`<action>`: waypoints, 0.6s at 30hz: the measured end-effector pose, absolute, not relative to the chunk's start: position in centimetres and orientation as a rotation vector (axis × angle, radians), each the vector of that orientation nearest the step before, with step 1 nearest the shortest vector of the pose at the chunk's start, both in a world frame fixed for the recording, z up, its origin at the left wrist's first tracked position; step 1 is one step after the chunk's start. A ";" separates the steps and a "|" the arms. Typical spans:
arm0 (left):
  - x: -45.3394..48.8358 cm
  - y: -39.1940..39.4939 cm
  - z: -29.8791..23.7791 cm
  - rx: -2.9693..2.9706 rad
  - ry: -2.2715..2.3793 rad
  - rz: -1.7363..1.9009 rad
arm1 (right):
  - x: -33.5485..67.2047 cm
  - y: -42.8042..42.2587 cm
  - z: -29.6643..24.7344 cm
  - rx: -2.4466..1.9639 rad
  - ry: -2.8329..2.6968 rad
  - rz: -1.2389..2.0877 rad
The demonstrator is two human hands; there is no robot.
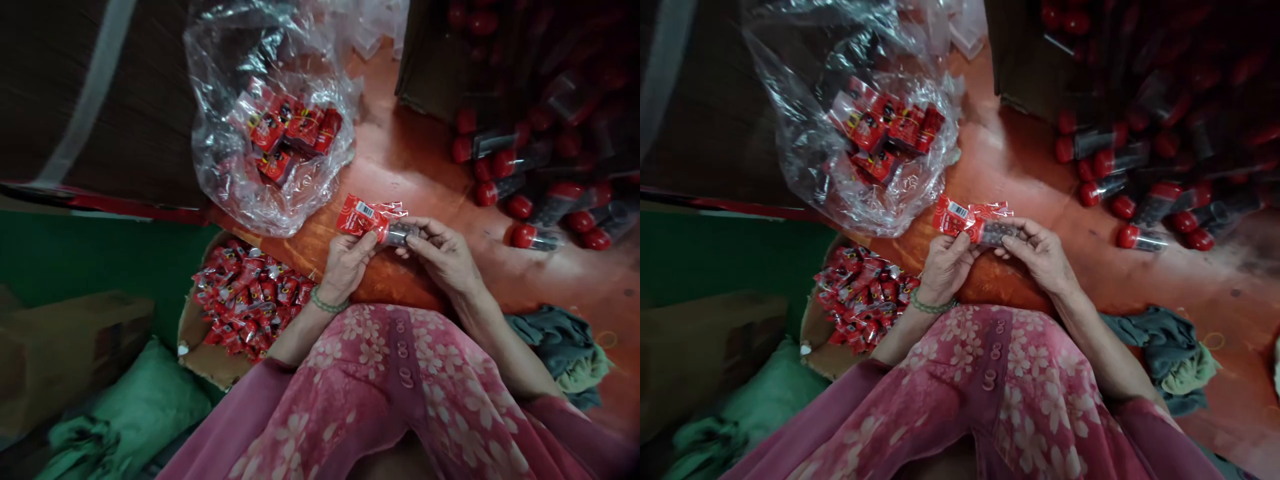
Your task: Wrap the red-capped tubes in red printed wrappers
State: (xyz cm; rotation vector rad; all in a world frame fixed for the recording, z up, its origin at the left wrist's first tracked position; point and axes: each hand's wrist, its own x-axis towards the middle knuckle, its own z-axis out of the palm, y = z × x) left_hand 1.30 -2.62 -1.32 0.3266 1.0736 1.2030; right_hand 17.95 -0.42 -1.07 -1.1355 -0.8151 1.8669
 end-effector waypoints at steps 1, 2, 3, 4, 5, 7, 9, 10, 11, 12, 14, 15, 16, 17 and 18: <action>1.4 -2.5 -1.5 0.324 1.111 1.240 | 17.8 -0.5 -1.3 -1.139 -0.836 1.853; 1.5 -2.4 -1.7 0.325 1.150 1.281 | 17.6 -0.7 -1.5 -1.143 -0.857 1.833; 1.6 -2.3 -1.9 0.329 1.189 1.320 | 17.4 -0.8 -1.7 -1.147 -0.879 1.804; 1.7 -2.2 -2.2 0.338 1.224 1.348 | 17.1 -1.0 -1.9 -1.151 -0.904 1.762; 1.8 -2.1 -2.4 0.350 1.253 1.369 | 16.8 -1.1 -2.1 -1.156 -0.935 1.713; 2.1 -1.8 -2.8 0.376 1.285 1.395 | 16.3 -1.3 -2.2 -1.174 -1.004 1.598; 2.2 -1.5 -3.0 0.386 1.277 1.407 | 16.0 -1.4 -2.3 -1.209 -1.064 1.486; 2.2 -1.4 -3.0 0.389 1.261 1.401 | 15.9 -1.4 -2.3 -1.226 -1.081 1.450; 2.2 -1.3 -3.0 0.393 1.241 1.387 | 15.8 -1.4 -2.3 -1.236 -1.086 1.436; 2.1 -1.3 -3.0 0.396 1.225 1.370 | 15.8 -1.4 -2.4 -1.234 -1.083 1.446; 1.9 -1.4 -2.9 0.395 1.211 1.347 | 15.8 -1.3 -2.5 -1.193 -1.046 1.512; 1.8 -1.4 -2.9 0.387 1.209 1.342 | 15.8 -1.3 -2.6 -1.164 -1.020 1.548; 1.7 -1.5 -2.9 0.370 1.208 1.339 | 15.8 -1.2 -2.6 -1.138 -0.993 1.577; 1.7 -1.6 -2.8 0.345 1.205 1.336 | 15.7 -1.1 -2.7 -1.119 -0.968 1.597; 1.7 -1.6 -2.7 0.315 1.196 1.327 | 15.7 -1.1 -2.8 -1.109 -0.942 1.614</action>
